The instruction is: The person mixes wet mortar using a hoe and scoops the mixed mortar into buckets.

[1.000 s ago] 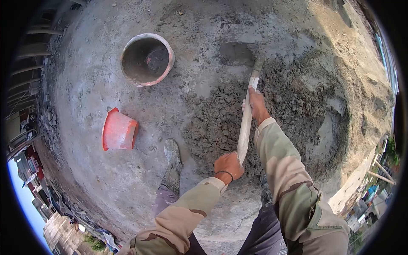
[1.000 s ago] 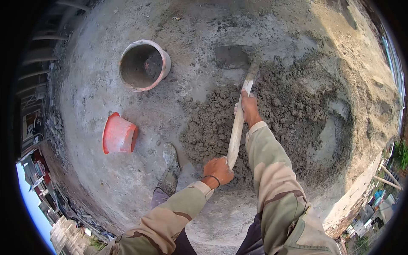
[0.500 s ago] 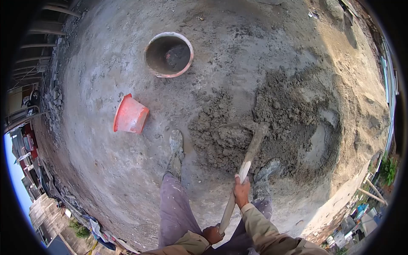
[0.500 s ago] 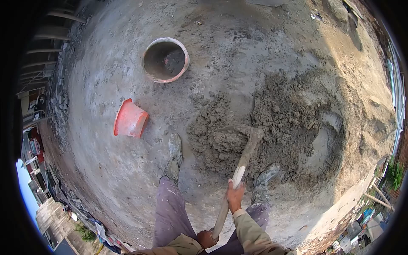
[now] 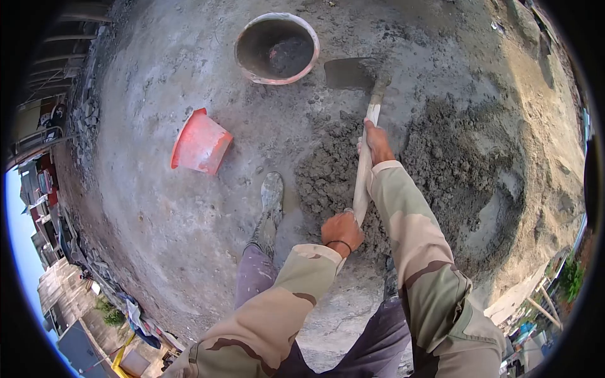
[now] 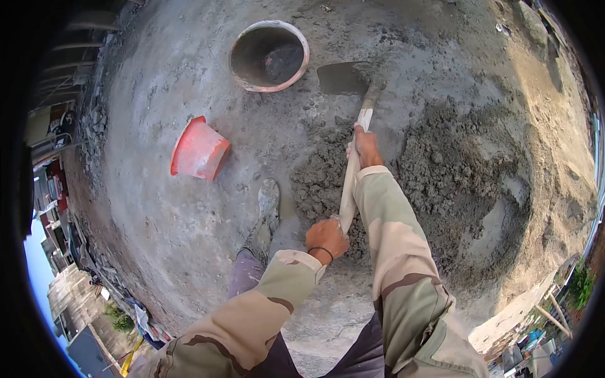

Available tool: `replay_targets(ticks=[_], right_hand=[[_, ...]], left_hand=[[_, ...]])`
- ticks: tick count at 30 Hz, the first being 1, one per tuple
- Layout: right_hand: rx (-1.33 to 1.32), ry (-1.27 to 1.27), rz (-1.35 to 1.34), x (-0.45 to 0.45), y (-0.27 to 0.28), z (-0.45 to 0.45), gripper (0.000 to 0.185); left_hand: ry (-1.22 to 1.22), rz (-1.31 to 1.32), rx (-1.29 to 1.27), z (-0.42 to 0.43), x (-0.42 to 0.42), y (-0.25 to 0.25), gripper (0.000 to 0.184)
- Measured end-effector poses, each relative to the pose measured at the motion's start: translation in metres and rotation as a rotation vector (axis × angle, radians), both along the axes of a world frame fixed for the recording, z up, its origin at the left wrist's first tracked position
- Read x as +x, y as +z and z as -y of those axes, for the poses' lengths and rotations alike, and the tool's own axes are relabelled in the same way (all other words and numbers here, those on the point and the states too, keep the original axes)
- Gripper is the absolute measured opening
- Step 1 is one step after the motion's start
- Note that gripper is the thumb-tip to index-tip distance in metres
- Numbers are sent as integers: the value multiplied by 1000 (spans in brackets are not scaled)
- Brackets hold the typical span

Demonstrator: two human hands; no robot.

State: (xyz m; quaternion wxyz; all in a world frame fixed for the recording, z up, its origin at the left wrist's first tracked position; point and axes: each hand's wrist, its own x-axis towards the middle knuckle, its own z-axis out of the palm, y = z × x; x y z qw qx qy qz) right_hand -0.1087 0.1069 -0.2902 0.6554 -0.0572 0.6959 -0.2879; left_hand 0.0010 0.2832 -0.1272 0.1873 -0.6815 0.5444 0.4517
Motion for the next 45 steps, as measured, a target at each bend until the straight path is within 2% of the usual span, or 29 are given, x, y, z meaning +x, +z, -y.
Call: replay_targets(ticks=[2,5,7,10,12,13,14,16,19,21,23,24,26,27,30,31,32,33,34,35,36,38,40,41,44,45], right_hand=[[11,157,-106,6,8,-47,44],[60,451,-118,-11,29,-122,44],[108,656,-69,-30,37,-157,46],[78,746,-106,-48,52,-193,48],[85,640,-29,-64,60,-219,45],[84,600,-39,-71,74,-232,43],[92,563,-50,-76,92,-250,41],[80,503,-72,-93,140,-286,41],[63,473,-132,-125,179,-344,38],[24,507,-190,-134,192,-380,35],[-165,606,-464,-129,206,-394,34],[-169,643,-476,-120,219,-390,34],[-123,472,-246,-80,254,-374,37],[-110,537,-210,-59,261,-361,41],[-197,692,-68,14,232,-316,35],[-301,843,-97,30,185,-302,33],[-150,880,-2,78,202,-273,34],[-134,988,-4,106,157,-256,37],[-92,1047,113,138,133,-236,40],[-21,1116,115,170,104,-218,42],[-41,1196,4,203,98,-207,45],[60,1327,43,245,36,-184,51],[19,1499,51,262,3,-178,53],[32,1507,55,256,-7,-176,53],[-96,1548,72,207,0,-173,55],[-109,1551,0,181,-1,-178,55]], left_hand=[[118,-61,116,-50,-10,-8,37],[350,-64,333,-130,-81,29,34],[102,-137,218,-214,-132,-4,35],[46,-222,168,-237,-155,21,40],[132,-238,263,-240,-161,54,43],[257,-145,160,-260,-165,71,43],[170,-114,201,-282,-168,86,45],[351,-64,227,-320,-182,130,48],[514,-174,315,-368,-198,178,50],[552,-232,328,-399,-197,191,49],[555,-290,271,-421,-186,201,50],[589,-309,270,-420,-179,205,50],[492,-298,210,-419,-153,198,54],[555,-285,129,-427,-152,182,55],[742,-205,-2,-384,-136,143,55],[817,-171,-109,-364,-131,119,50],[888,-132,-205,-343,-125,99,47],[955,-92,-151,-310,-111,86,47],[1021,-47,-100,-269,-91,72,48],[1125,-60,-71,-233,-70,63,47],[1251,-48,-202,-206,-60,46,43],[1347,-15,-124,-156,-42,5,43],[1519,-19,-97,-122,-36,-39,46],[1527,-14,-85,-120,-38,-54,46],[1441,-152,-94,-120,-75,-54,51],[1451,-217,-32,-125,-93,-44,46]])
